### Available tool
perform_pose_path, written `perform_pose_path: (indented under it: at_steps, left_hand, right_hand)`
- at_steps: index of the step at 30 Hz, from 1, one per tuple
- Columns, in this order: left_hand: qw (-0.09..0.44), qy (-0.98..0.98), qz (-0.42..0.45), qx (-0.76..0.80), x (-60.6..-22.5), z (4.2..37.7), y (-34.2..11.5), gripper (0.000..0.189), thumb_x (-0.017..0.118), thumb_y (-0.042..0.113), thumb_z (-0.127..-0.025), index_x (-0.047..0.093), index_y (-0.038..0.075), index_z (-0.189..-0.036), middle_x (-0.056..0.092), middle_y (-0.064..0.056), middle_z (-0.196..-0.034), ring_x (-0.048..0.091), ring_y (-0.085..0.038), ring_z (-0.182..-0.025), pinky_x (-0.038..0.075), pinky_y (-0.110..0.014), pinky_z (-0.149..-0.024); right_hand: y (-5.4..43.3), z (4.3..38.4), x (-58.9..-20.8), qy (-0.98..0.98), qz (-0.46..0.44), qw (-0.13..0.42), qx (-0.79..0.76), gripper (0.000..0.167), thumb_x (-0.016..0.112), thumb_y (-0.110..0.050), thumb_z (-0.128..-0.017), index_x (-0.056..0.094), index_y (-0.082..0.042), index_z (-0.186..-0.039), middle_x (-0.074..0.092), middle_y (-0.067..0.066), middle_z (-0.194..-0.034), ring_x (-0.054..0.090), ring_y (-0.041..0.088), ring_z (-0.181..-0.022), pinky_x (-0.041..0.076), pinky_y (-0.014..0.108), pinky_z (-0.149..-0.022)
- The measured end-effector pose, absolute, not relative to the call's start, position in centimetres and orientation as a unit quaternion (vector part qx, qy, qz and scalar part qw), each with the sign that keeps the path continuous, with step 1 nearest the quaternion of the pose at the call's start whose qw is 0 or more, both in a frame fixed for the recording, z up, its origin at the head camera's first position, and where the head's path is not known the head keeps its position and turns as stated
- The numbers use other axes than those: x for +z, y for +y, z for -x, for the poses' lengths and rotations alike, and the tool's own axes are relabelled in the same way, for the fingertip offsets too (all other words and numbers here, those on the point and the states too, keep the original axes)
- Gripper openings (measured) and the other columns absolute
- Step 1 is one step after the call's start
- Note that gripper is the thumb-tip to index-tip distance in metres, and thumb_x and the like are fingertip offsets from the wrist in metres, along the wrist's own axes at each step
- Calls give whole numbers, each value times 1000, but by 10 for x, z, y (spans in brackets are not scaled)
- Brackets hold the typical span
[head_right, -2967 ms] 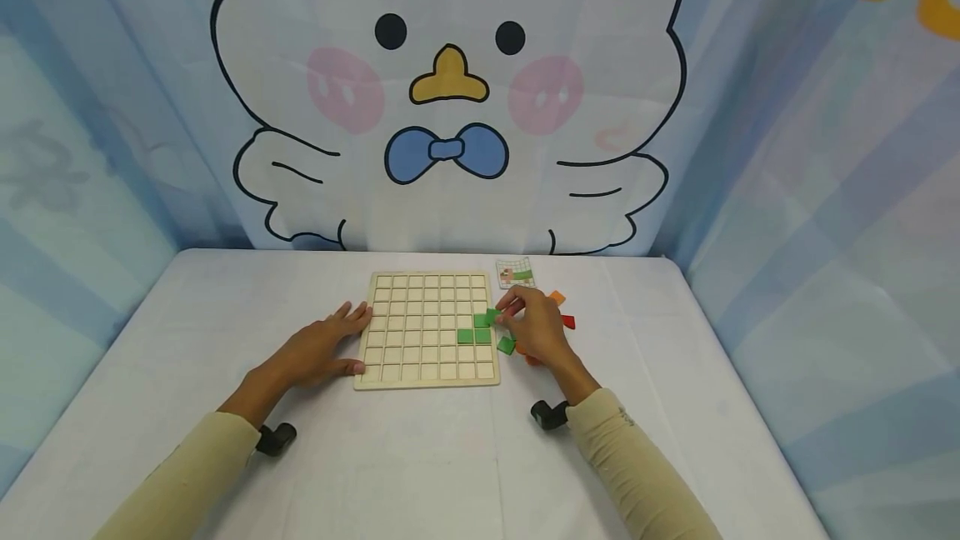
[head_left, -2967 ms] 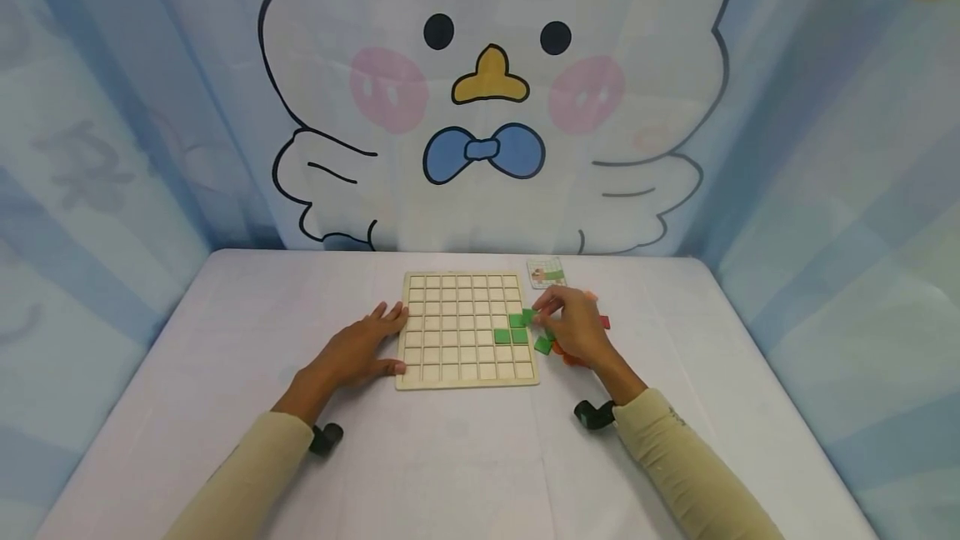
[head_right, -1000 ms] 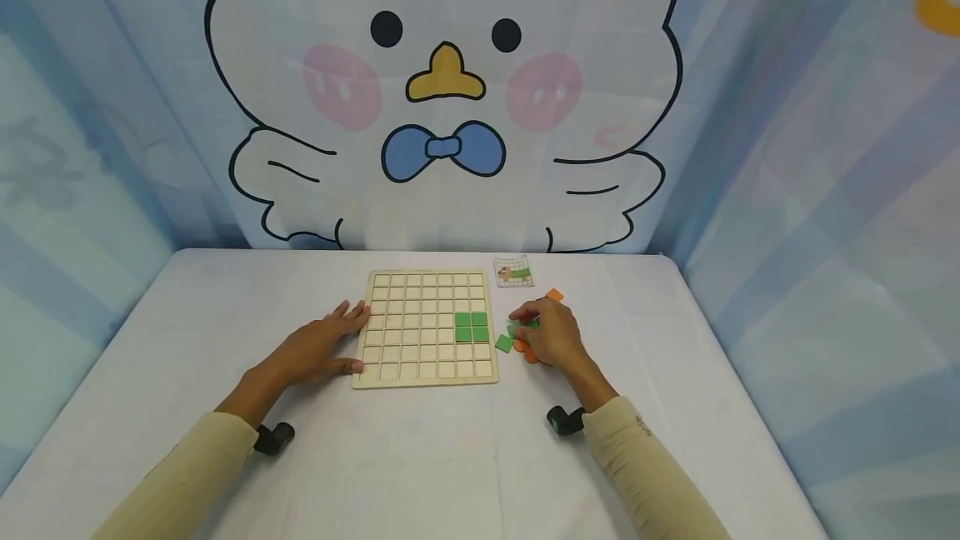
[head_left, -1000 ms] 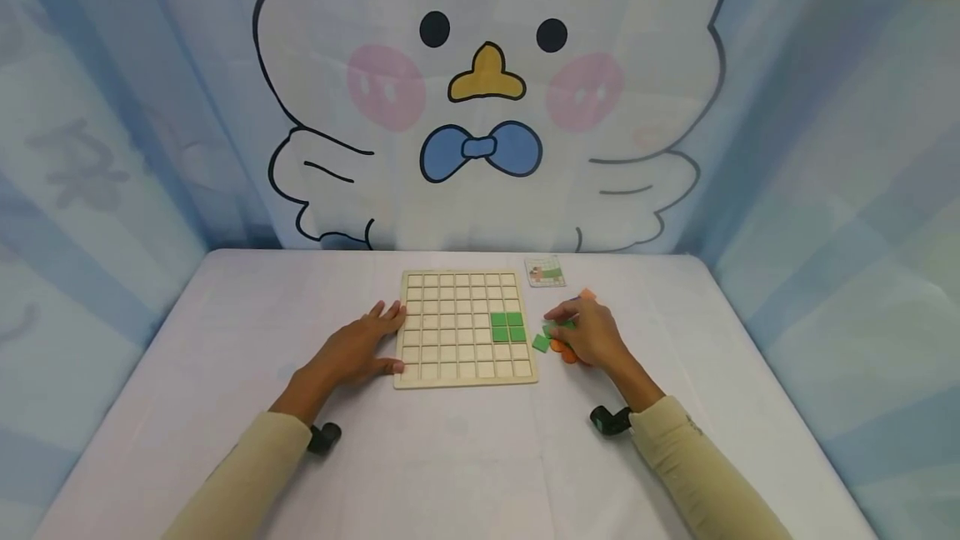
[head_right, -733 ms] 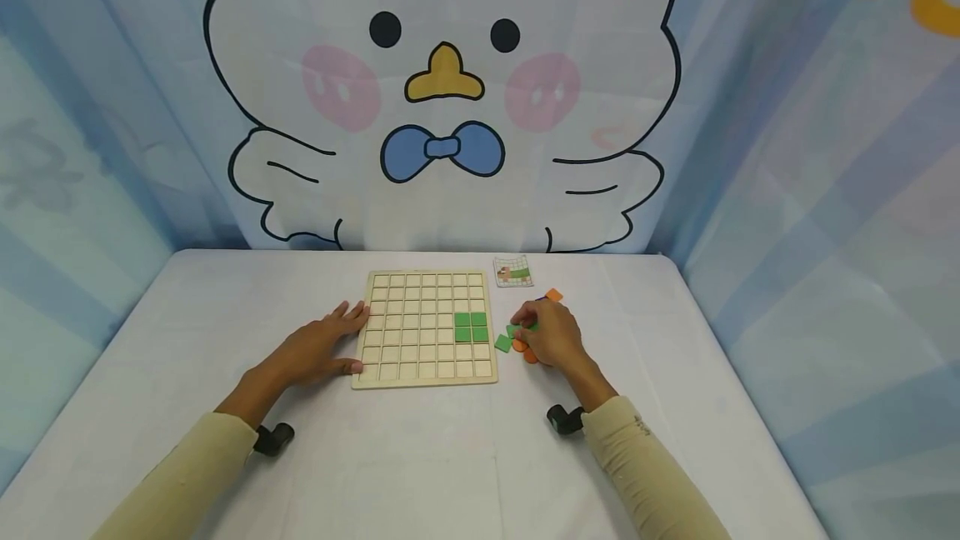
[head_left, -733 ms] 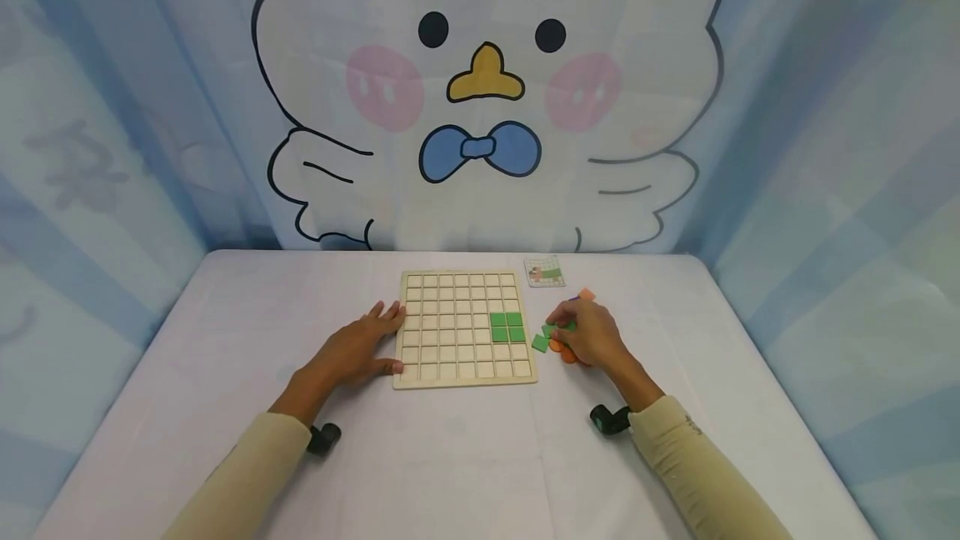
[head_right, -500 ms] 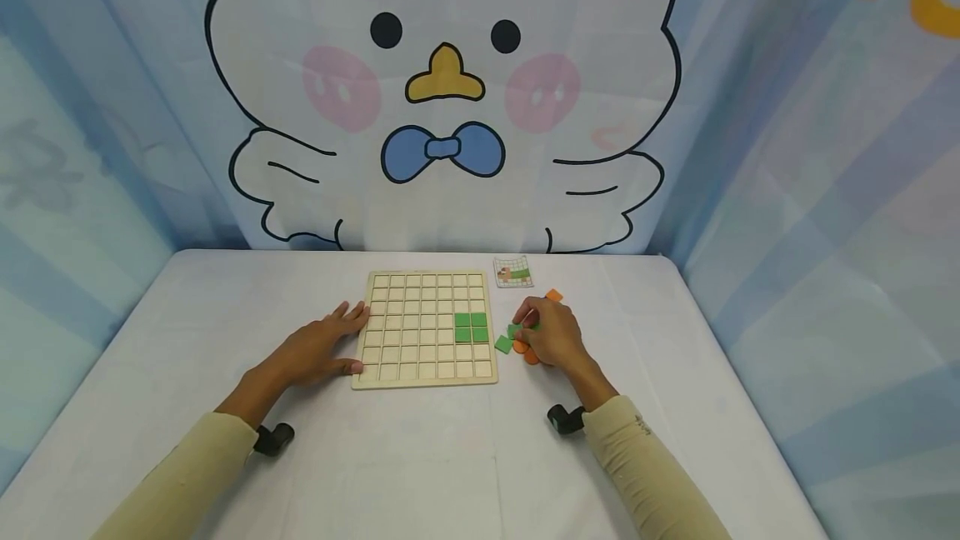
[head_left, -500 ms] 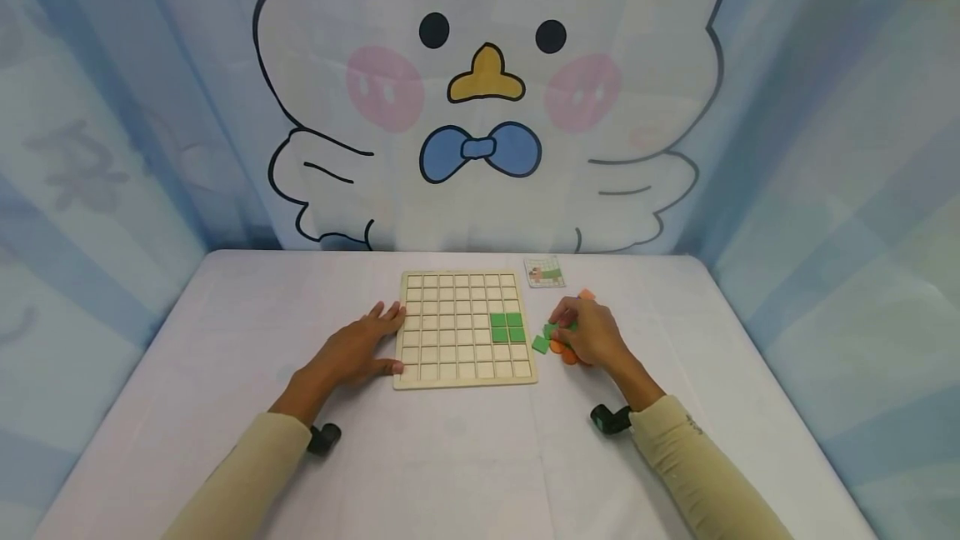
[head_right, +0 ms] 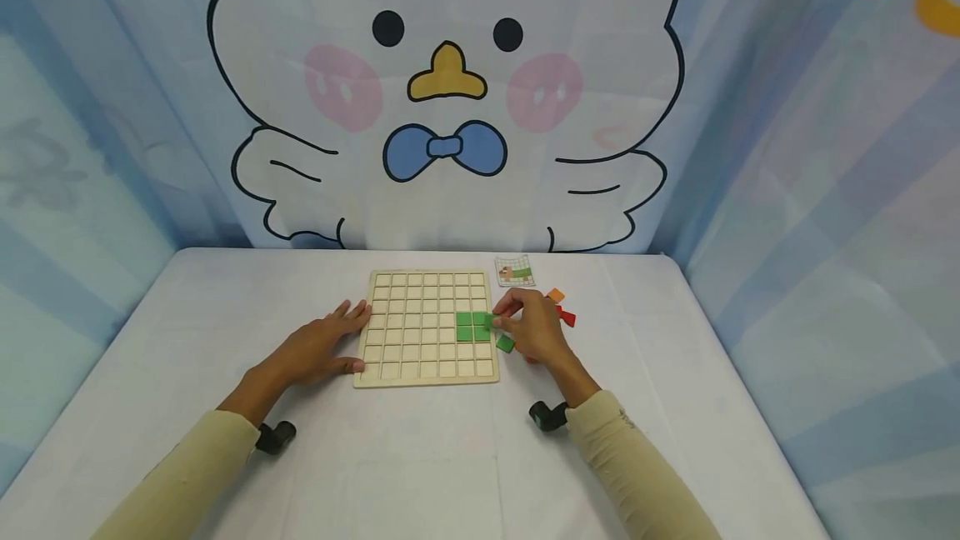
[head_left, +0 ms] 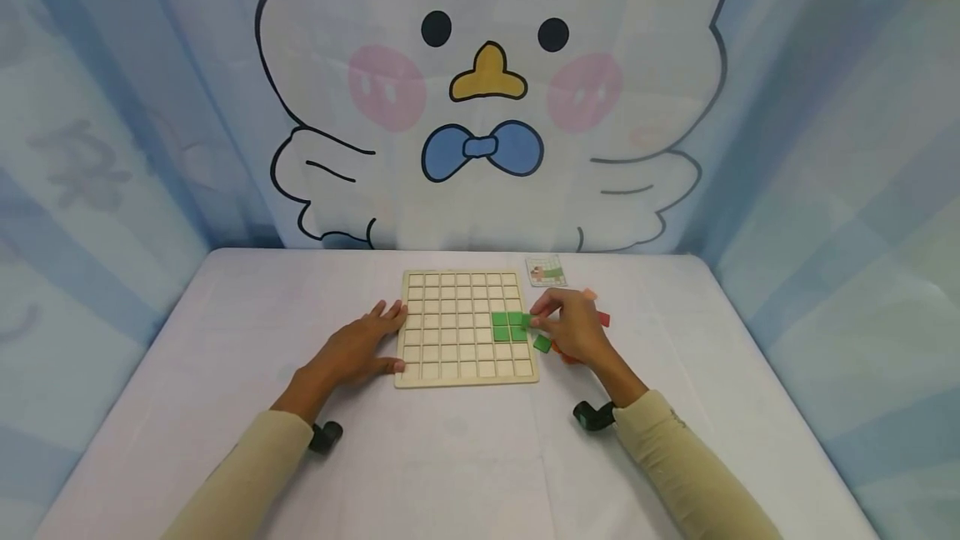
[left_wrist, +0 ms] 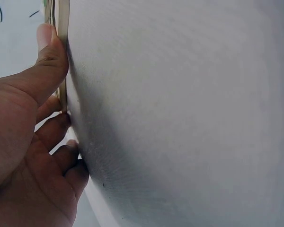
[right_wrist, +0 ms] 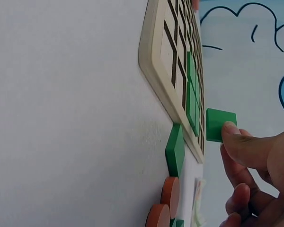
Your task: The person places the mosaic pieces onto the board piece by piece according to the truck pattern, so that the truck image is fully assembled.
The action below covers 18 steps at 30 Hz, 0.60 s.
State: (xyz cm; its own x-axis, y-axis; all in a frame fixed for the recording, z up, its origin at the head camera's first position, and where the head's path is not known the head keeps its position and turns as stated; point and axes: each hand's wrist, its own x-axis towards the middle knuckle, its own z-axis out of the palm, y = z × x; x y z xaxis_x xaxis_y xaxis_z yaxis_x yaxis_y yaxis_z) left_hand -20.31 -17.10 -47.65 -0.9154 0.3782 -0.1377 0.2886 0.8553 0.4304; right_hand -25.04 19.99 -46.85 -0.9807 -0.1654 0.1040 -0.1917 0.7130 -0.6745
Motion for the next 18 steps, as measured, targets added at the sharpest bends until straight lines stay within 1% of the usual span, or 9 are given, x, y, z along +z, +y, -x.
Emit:
perform_pose_path:
  at_steps: [2,10,14,16,18]
  left_hand:
    - [111,956,-175,207,-477,204,-171,98,81,39,-91,29,8,-168,23,-13,-176,19,-43,-164,30,-66,-126]
    - [109,958,-174,202,-478,205,-172,97,81,39,-91,28,8,-168,22,-12,-176,19,-43,-164,30,-65,-127]
    - [107,958,-175,201,-478,206,-172,97,81,39,-91,29,7,-168,23,-13,-176,20,-43,-164,30,-66,-127]
    - [106,958,-176,200,-479,206,-172,97,81,39,-92,29,7,-168,23,-13,-176,20,-43,-164,30,-66,-127]
    - [105,958,-178,200,-479,206,-172,97,80,39,-91,29,7,-167,23,-13,-175,20,-44,-164,31,-66,-126]
  right_hand:
    - [194,250,-468,-923,-94,13,373,12,87,-15,-90,76,-18,-93,75,1,-90,49,20,-70,39,29,-59]
    - [172,248,-473,-919,-108,6,378,11,86,-14,-91,76,-19,-90,74,-1,-87,48,19,-68,37,29,-59]
    - [163,247,-476,-920,-115,-2,375,12,86,-15,-91,75,-20,-90,73,-3,-83,50,18,-70,39,29,-63]
    - [158,246,-476,-919,-117,-5,377,12,86,-16,-91,75,-20,-90,72,-3,-83,50,17,-69,40,29,-63]
    - [153,246,-476,-917,-121,-7,380,12,86,-17,-91,75,-20,-90,72,-3,-82,53,16,-70,42,29,-65]
